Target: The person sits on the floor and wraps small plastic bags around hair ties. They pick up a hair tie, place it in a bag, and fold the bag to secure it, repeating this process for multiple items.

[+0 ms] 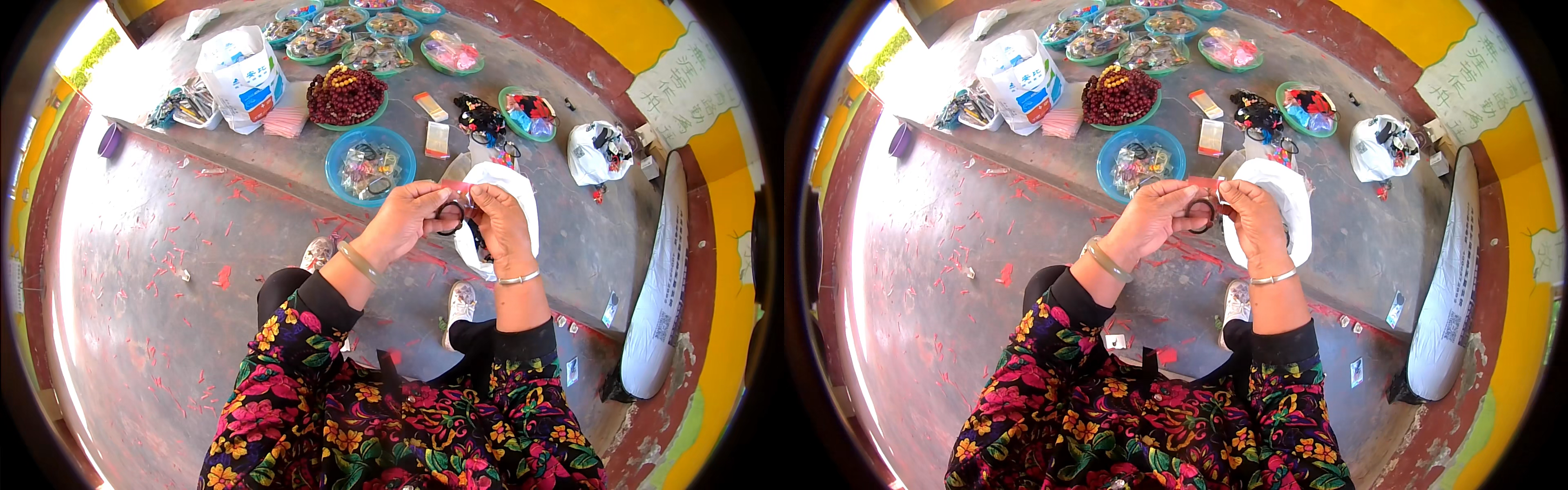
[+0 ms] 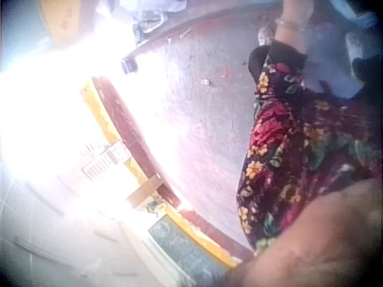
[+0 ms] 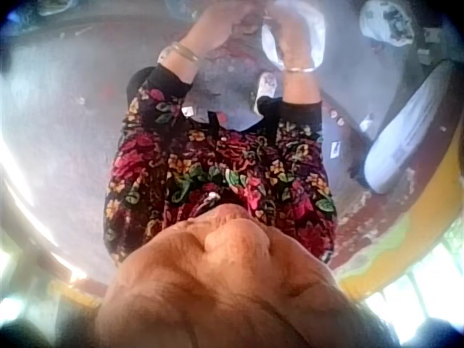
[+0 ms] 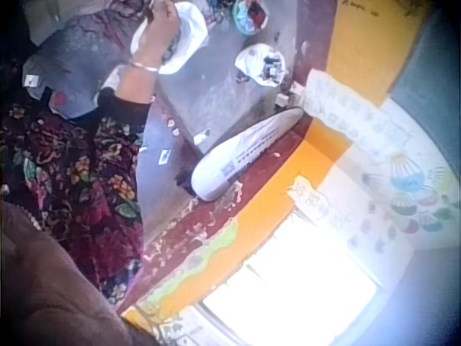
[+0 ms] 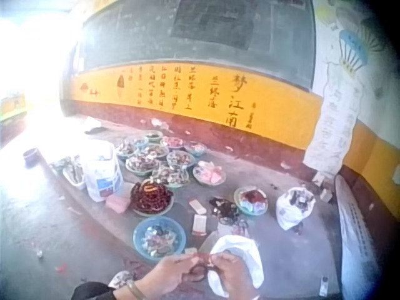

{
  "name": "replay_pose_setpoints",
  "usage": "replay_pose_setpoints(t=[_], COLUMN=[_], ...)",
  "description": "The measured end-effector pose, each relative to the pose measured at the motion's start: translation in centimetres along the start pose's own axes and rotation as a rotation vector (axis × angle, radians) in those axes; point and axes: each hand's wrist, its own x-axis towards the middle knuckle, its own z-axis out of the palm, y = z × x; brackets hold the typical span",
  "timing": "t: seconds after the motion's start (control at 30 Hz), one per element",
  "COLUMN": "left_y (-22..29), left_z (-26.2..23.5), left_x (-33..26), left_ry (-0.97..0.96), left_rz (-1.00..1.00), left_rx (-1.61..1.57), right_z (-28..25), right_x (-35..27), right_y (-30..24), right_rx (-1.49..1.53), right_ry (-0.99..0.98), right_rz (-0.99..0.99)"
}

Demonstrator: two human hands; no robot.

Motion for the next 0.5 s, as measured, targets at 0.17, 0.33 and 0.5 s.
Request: replay_pose_setpoints(t=[0.17, 0.33, 0.5], left_y=[-0.5, -0.8, -1.1], left_z=[-0.4, -0.5, -1.1], left_x=[0.3, 0.4, 0.9], left_ry=[-0.007, 0.025, 0.034], left_rz=[0.043, 0.071, 0.082], left_rx=[-0.016, -0.012, 0.06], right_z=[0.0, 0.1, 0.8], right_x=[0.2, 0.1, -0.3], right_y=[0.4, 0.2, -0.6], right_rx=[0.031, -0.225, -0.682], right_ry=[0.022, 0.108, 0.255], right_rz=[0.018, -0.028, -0.469])
